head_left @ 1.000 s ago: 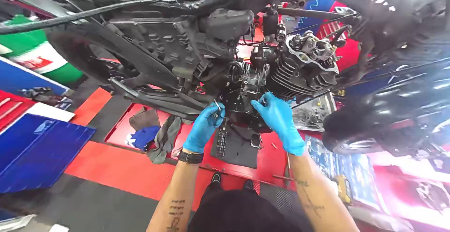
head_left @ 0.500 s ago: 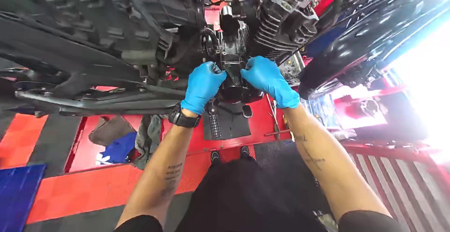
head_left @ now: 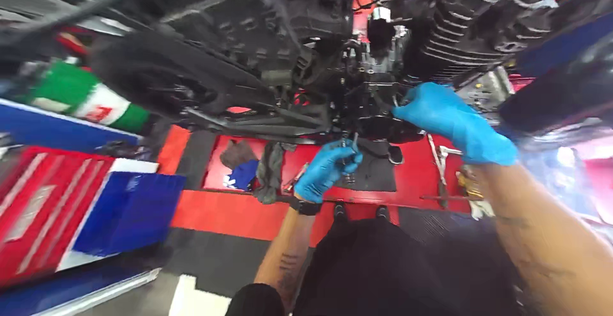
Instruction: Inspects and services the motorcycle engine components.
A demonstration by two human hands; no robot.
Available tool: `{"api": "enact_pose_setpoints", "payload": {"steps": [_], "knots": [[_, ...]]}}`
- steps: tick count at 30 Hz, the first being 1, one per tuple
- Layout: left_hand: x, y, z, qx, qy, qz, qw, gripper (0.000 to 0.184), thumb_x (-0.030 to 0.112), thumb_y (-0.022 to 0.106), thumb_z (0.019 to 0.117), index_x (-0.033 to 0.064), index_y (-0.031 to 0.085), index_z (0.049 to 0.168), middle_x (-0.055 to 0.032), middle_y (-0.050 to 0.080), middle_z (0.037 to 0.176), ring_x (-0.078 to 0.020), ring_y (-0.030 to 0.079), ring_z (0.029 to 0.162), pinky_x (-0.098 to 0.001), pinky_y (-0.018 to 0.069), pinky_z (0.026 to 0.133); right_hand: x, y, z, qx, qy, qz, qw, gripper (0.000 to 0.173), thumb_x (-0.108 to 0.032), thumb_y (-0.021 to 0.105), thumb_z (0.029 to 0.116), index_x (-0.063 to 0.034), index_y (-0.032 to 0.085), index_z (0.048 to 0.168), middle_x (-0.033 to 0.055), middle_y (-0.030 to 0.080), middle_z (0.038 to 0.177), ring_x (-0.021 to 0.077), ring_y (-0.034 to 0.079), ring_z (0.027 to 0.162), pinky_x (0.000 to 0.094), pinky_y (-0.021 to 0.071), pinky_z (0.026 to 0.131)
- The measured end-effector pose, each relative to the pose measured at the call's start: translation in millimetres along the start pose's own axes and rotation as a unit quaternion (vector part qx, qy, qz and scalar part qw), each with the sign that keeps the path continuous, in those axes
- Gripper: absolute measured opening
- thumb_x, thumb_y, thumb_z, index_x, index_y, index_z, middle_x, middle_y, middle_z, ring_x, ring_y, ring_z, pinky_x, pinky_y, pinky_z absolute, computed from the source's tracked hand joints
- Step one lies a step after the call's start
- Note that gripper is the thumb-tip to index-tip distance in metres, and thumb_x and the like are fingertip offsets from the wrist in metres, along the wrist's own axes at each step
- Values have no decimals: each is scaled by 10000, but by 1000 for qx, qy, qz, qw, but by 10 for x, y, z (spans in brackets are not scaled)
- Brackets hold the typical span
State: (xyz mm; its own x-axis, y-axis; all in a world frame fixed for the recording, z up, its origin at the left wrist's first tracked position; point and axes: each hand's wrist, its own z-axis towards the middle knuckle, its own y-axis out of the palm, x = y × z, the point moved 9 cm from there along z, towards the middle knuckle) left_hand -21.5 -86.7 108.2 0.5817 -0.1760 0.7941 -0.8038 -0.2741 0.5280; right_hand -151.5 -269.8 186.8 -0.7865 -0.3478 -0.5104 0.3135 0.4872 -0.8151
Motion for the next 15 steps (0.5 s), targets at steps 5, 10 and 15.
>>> {"api": "enact_pose_setpoints", "payload": {"steps": [5, 10, 15], "knots": [[-615, 12, -292, -37, -37, -36, 998, 193, 36, 501, 935, 95, 655, 1037, -22, 687, 874, -78, 637, 719, -223, 541, 649, 242, 235, -614, -51, -107, 174, 978, 213, -365, 682, 882, -157, 725, 883, -12, 635, 739, 129, 597, 670, 415, 496, 606], [-1402, 306, -405, -90, -94, -11, 991, 137, 66, 525, 947, 92, 633, 1027, -8, 671, 849, -81, 614, 690, -242, 528, 638, 961, 1304, -1229, -170, -86, 402, 896, 132, -320, 683, 901, -202, 738, 879, -112, 593, 677, -6, 484, 542, 204, 409, 491], [-2370, 223, -99, -1, -193, 69, 979, 191, 87, 482, 998, 21, 573, 1154, -18, 646, 825, -96, 614, 687, -271, 542, 662, 1493, 2204, -1205, -210, -4, 297, 932, 210, -302, 684, 924, -95, 712, 939, 14, 675, 791, 136, 647, 734, 391, 545, 708]]}}
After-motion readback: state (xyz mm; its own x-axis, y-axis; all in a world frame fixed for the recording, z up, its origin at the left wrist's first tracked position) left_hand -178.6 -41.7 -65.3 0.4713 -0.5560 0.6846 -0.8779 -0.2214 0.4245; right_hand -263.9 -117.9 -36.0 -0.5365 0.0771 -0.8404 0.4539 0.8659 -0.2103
